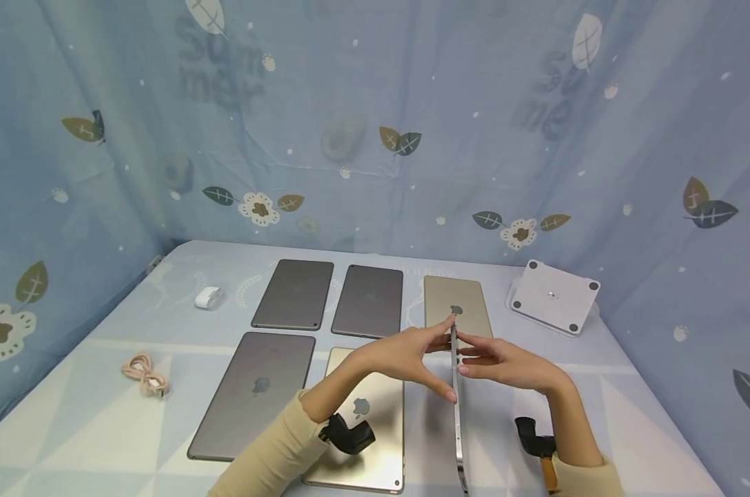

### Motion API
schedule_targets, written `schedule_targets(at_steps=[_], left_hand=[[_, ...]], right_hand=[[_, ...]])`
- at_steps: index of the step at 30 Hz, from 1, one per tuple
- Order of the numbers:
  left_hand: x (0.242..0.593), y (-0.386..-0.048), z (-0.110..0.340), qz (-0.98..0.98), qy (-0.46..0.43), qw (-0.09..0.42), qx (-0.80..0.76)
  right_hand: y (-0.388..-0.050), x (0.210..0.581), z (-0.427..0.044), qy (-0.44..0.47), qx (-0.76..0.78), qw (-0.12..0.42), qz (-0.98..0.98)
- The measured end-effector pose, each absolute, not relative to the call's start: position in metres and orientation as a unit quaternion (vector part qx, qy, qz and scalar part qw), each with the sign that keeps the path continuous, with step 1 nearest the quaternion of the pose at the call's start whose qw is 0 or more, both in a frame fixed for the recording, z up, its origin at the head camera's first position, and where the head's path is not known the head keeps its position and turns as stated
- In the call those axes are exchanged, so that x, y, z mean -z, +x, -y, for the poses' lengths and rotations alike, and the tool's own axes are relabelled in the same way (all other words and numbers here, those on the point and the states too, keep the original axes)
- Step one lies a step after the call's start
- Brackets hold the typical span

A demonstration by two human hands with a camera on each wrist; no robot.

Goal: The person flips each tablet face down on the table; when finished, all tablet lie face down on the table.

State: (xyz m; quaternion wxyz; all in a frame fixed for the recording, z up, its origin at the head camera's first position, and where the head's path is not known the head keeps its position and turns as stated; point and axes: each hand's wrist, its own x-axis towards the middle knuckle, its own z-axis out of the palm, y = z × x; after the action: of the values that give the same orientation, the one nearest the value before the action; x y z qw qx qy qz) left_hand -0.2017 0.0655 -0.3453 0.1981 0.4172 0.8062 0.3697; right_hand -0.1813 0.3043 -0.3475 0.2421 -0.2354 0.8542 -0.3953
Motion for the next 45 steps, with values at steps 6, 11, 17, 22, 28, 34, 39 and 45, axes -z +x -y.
schedule_targets(at_steps=[6, 11, 17, 22, 28, 34, 39, 45], left_hand=[[0.34, -0.204, -0.057, -0.828, 0.41, 0.198, -0.327], [0.334, -0.203, -0.051, -0.855, 0.406, 0.192, -0.258], [0.337, -0.202, -0.051, -0.883, 0.385, 0.196, -0.181], [0.344, -0.201, -0.055, -0.886, 0.388, 0.189, -0.169], [0.351, -0.2, -0.062, -0.889, 0.386, 0.188, -0.163], [0.36, -0.198, -0.068, -0.891, 0.378, 0.192, -0.161], [0.367, -0.196, -0.072, -0.889, 0.381, 0.194, -0.165], [0.372, -0.196, -0.077, -0.894, 0.377, 0.189, -0.149]], right_hand=[[-0.183, 0.355, -0.297, -0.23, 0.392, 0.272, -0.848], [-0.18, 0.355, -0.289, -0.225, 0.377, 0.283, -0.853], [-0.176, 0.352, -0.283, -0.214, 0.313, 0.269, -0.885], [-0.175, 0.352, -0.284, -0.2, 0.271, 0.26, -0.905], [-0.176, 0.352, -0.289, -0.199, 0.253, 0.245, -0.915], [-0.176, 0.355, -0.291, -0.188, 0.226, 0.239, -0.925], [-0.178, 0.356, -0.292, -0.167, 0.202, 0.243, -0.934], [-0.179, 0.356, -0.291, -0.157, 0.173, 0.24, -0.942]])
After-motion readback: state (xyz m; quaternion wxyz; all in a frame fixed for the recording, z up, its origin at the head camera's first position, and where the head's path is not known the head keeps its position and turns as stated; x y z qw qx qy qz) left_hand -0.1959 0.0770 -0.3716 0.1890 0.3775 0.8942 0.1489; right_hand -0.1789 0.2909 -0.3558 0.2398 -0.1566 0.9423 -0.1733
